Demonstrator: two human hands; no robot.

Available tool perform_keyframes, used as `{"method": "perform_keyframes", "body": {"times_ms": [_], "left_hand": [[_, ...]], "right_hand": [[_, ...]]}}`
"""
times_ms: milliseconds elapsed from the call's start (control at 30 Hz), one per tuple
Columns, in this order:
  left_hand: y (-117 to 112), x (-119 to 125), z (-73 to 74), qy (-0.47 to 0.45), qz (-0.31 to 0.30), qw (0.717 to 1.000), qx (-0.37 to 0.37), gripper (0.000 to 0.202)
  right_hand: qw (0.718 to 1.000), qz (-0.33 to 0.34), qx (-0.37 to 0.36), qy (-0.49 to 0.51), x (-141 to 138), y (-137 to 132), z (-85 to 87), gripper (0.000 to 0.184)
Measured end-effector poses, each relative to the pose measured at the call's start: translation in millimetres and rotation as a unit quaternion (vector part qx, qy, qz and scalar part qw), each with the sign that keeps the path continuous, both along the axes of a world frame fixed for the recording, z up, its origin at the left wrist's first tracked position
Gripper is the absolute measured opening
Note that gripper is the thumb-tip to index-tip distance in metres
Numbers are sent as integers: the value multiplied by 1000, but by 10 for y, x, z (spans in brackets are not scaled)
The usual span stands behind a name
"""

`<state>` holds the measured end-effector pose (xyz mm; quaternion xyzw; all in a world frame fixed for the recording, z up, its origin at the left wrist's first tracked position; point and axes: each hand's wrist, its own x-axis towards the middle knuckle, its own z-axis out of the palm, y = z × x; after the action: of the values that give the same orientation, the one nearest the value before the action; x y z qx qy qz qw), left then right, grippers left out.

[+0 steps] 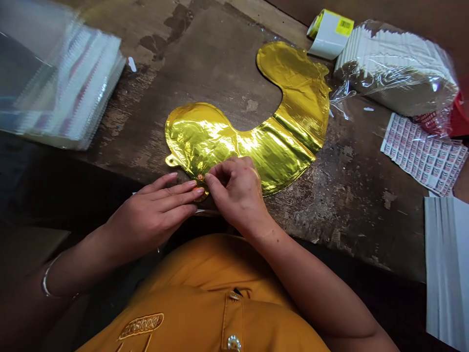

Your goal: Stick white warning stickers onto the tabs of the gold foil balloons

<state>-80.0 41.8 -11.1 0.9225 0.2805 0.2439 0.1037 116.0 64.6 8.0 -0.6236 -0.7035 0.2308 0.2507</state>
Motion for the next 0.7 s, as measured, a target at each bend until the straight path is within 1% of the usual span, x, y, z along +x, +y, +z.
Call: {"method": "perform_keyframes", "body": {"times_ms": [233,333,400,467,500,567,600,633,667,700], "left_hand": [[1,-1,2,9,1,1000,-5,19],[1,1,2,9,0,1000,-4,18],[-1,1,1,10,2,1000,-3,18],[-2,3,-5,16,3,1000,-4,19],[-2,5,-9,17,5,1000,-6,19],[3,8,-21,11,10,1000,-12,19],[8,7,-28,6,11,1000,-18,18],[13,4,-37,0,10,1000,-24,18],[16,-3,-46,-8,6,999,-33,17],[18,-14,-56,-15,2,999,-43,16]], "right_hand": [[999,-12,11,-35,-16,-15,-3,11],[998,-14,3,-57,-28,-8,-8,15],[997,-29,7,-77,-16,16,-28,21],[993,-52,28,-102,20,48,-49,29],[990,-64,49,-118,45,60,-52,29],[980,-76,108,-147,95,60,-32,18],[975,-63,145,-158,114,43,-10,14],[970,-22,174,-168,127,13,17,15],[965,42,188,-176,132,-27,43,18],[958,118,186,-182,130,-72,64,22]]}}
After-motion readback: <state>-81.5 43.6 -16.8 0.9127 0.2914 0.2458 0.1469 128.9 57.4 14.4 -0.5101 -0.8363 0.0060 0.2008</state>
